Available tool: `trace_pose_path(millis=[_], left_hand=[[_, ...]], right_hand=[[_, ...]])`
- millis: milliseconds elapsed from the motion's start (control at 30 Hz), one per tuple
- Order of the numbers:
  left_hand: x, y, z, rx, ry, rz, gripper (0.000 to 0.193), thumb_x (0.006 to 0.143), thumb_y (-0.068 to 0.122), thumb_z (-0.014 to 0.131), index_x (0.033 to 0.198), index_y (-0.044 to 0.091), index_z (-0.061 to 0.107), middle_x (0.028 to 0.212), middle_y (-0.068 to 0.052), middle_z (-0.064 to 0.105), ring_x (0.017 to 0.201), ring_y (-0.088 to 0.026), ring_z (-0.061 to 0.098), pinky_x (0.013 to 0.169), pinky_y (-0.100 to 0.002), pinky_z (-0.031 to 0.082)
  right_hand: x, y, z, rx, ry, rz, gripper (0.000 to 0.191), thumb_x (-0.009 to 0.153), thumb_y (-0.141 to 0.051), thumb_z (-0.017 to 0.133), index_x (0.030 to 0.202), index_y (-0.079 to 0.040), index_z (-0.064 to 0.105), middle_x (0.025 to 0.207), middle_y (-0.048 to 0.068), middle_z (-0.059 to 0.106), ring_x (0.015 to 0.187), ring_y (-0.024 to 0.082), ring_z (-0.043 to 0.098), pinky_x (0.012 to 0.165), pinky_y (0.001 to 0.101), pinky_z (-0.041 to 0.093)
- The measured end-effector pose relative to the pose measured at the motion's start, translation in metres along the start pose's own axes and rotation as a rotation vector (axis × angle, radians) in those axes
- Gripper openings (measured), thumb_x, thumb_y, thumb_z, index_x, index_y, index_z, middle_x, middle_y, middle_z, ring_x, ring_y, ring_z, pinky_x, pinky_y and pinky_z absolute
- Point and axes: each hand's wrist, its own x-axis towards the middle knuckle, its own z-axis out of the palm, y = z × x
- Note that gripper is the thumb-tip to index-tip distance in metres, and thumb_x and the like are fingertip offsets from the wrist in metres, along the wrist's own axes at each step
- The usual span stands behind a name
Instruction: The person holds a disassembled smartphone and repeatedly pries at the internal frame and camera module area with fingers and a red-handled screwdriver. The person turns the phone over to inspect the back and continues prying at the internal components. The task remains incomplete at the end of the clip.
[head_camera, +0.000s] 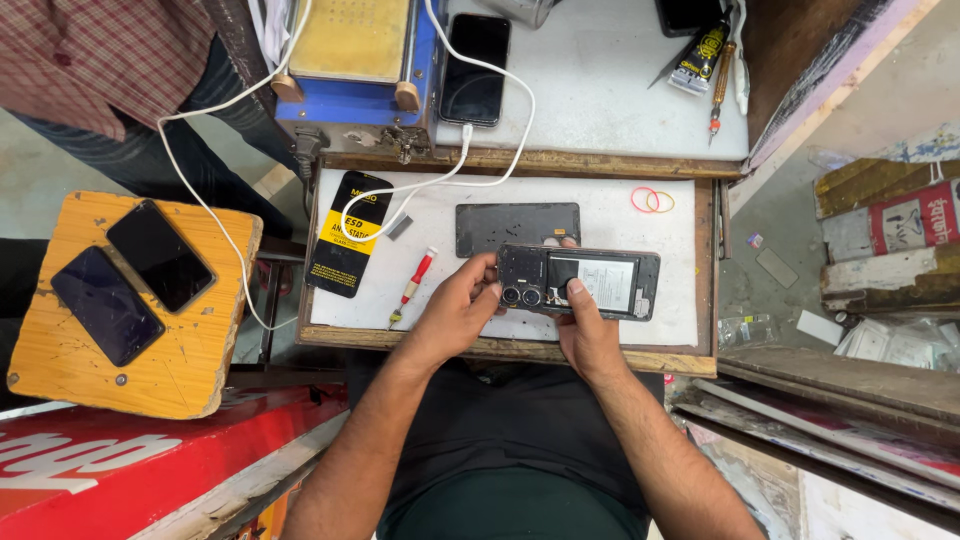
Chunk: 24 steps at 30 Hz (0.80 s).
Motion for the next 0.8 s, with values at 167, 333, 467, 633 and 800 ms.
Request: trace_pose_path(millis=[167,333,467,633,800], left_hand=[[0.007,0.011,0.0,0.489,0.128,-0.122,0.04,0.096,0.025,0.071,0.129,0.004,0.061,0.08,-0.006,0.07,0.069,-0.011,0.066,0.062,-0.029,0.053],[0.015,0.025,-0.01,0.369,0.089,-0.101,0.035,0.098,0.022,0.066,0.13,0.008,0.066,0.085,-0.005,0.077,0.065,-0.011,0.07,0.059,-0.029,0.056],[0.009,0.029,-0.011,0.483,0.199,-0.035,0.03,0.099,0.025,0.063,0.124,0.01,0.07,0.082,-0.003,0.077,0.066,-0.011,0.073,0.061,-0.027,0.058],[0.009,0.023,-0.003,0.532,0.244,-0.055,0.024,0.099,0.023,0.069,0.114,0.005,0.073,0.079,-0.006,0.077,0.068,-0.013,0.072,0.063,-0.029,0.056],[0.008,0.017,-0.013,0.281,0.088,0.002,0.037,0.097,0.01,0.055,0.133,0.004,0.063,0.102,-0.006,0.078,0.087,-0.008,0.072,0.076,-0.025,0.059]], right_hand=[[-0.002,0.003,-0.003,-0.022,-0.011,0.008,0.061,0.099,-0.022,0.062,0.153,-0.005,0.04,0.148,0.012,0.05,0.136,0.026,0.051,0.114,0.047,0.044],[-0.004,0.008,-0.007,-0.005,0.006,-0.017,0.059,0.099,-0.017,0.063,0.153,-0.002,0.043,0.148,0.014,0.051,0.135,0.025,0.051,0.115,0.0452,0.043],[-0.002,0.01,-0.011,0.024,0.006,-0.024,0.059,0.099,-0.017,0.062,0.153,-0.002,0.043,0.15,0.015,0.051,0.134,0.024,0.051,0.114,0.0431,0.042],[-0.003,0.012,-0.014,-0.008,-0.016,-0.021,0.059,0.1,-0.017,0.062,0.153,0.001,0.042,0.15,0.015,0.05,0.135,0.025,0.051,0.116,0.0436,0.041],[-0.002,0.012,-0.014,-0.017,0.003,-0.032,0.061,0.1,-0.018,0.061,0.155,0.001,0.04,0.15,0.015,0.049,0.137,0.024,0.05,0.118,0.043,0.04]])
